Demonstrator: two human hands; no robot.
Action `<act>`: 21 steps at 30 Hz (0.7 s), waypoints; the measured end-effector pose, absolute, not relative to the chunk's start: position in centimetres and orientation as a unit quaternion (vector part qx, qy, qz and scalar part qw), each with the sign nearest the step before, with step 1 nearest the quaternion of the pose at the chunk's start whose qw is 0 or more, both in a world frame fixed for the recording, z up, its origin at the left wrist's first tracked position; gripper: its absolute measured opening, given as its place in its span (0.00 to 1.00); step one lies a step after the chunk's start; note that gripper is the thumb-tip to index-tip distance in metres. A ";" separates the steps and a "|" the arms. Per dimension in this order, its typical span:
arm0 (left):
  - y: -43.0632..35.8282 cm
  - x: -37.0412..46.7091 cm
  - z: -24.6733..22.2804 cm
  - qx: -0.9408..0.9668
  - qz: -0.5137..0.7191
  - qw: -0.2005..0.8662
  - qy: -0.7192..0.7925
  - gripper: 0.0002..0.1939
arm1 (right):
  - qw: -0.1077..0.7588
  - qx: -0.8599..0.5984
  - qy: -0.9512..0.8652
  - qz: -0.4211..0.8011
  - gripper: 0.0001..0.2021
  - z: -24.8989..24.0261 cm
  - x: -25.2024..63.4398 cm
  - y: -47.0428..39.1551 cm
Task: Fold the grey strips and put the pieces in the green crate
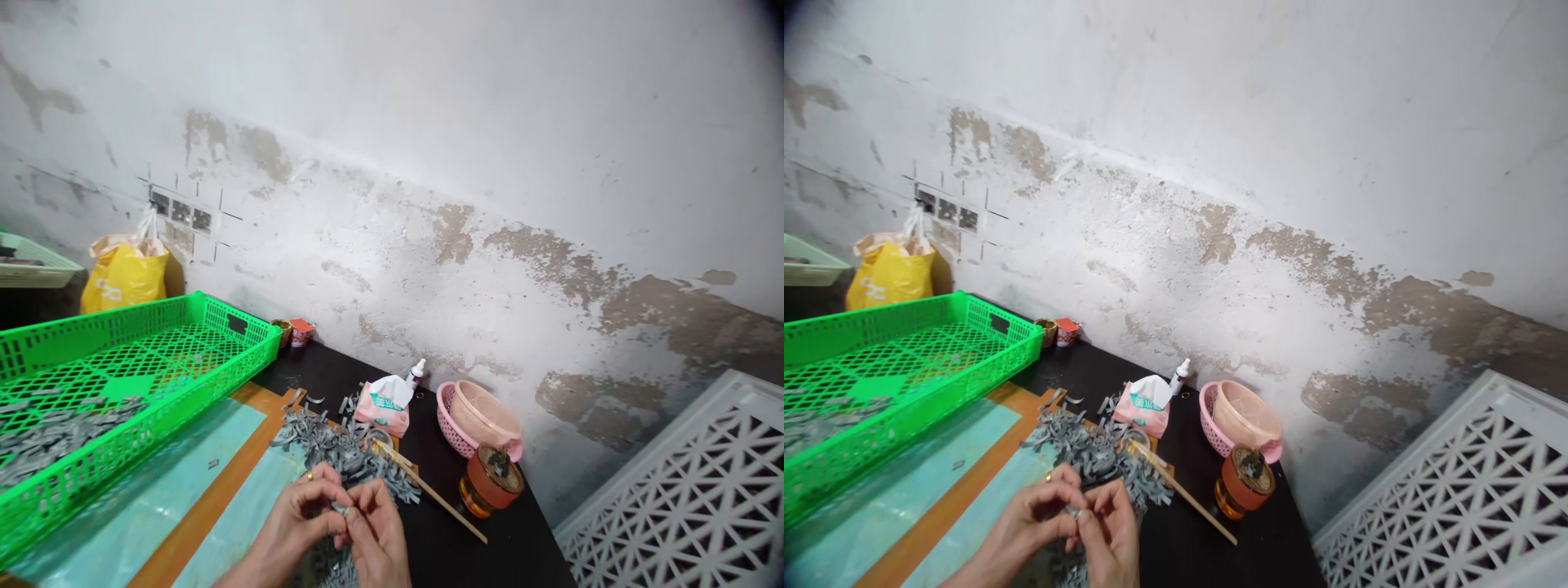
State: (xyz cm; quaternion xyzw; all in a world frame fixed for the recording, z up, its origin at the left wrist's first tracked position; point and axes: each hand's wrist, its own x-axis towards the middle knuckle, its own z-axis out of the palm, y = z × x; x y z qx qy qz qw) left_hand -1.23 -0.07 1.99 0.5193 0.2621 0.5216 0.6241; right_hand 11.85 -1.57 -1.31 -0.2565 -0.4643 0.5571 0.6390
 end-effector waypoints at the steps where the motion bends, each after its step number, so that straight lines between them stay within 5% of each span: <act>1: -0.1 -1.3 2.1 0.525 0.520 0.618 0.267 0.09 | 0.636 -0.248 -0.463 0.566 0.14 -1.3 11.9 -1.5; 12: 0.3 -1.4 1.8 0.550 0.476 0.635 0.261 0.12 | 0.590 -0.259 -0.414 0.643 0.19 -0.3 12.8 -1.4; 21: 0.7 -2.5 2.0 0.638 0.500 0.478 0.338 0.07 | 0.599 -0.333 -0.480 0.547 0.17 0.3 13.7 -1.1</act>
